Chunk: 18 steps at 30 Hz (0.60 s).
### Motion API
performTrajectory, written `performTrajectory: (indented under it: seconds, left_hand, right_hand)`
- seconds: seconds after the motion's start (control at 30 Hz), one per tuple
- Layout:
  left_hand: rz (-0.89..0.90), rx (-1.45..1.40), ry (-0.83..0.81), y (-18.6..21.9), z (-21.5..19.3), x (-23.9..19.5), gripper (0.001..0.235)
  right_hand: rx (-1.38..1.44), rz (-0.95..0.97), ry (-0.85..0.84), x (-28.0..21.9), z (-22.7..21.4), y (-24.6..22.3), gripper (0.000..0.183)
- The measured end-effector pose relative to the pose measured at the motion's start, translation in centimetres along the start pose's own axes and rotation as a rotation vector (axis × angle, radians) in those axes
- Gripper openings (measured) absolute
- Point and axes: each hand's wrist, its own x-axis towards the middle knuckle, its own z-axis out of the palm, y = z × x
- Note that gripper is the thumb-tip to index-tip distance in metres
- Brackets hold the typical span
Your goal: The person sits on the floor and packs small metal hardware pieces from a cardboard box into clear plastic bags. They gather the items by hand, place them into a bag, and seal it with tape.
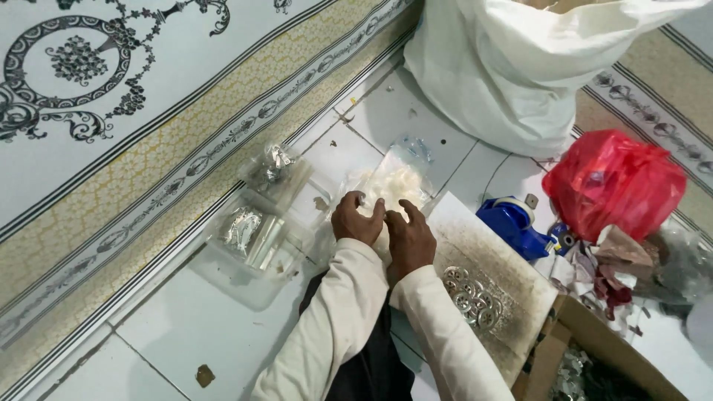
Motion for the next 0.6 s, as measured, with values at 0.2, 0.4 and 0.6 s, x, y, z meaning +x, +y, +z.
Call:
performTrajectory:
  seconds: [0.2,0.4,0.6]
  left_hand:
    - [0.055,-0.364,-0.069,0.1,-2.3,0.2,0.014]
    - [0.348,-0.560,-0.276,4.0,-5.7,-2.2,0.024]
    - [0.445,-0.686,-0.679,8.4,-8.3,-4.7,0.047]
  right_hand:
    - [0.208,0.007,-0.068,-2.2,-1.8,1.4,0.058]
    - [0.509,0.210,0.073,-2.9,-9.5,4.2,0.055]
    - [0.685,0.345,-0.071,-3.0,-16.9,6.2,0.063]
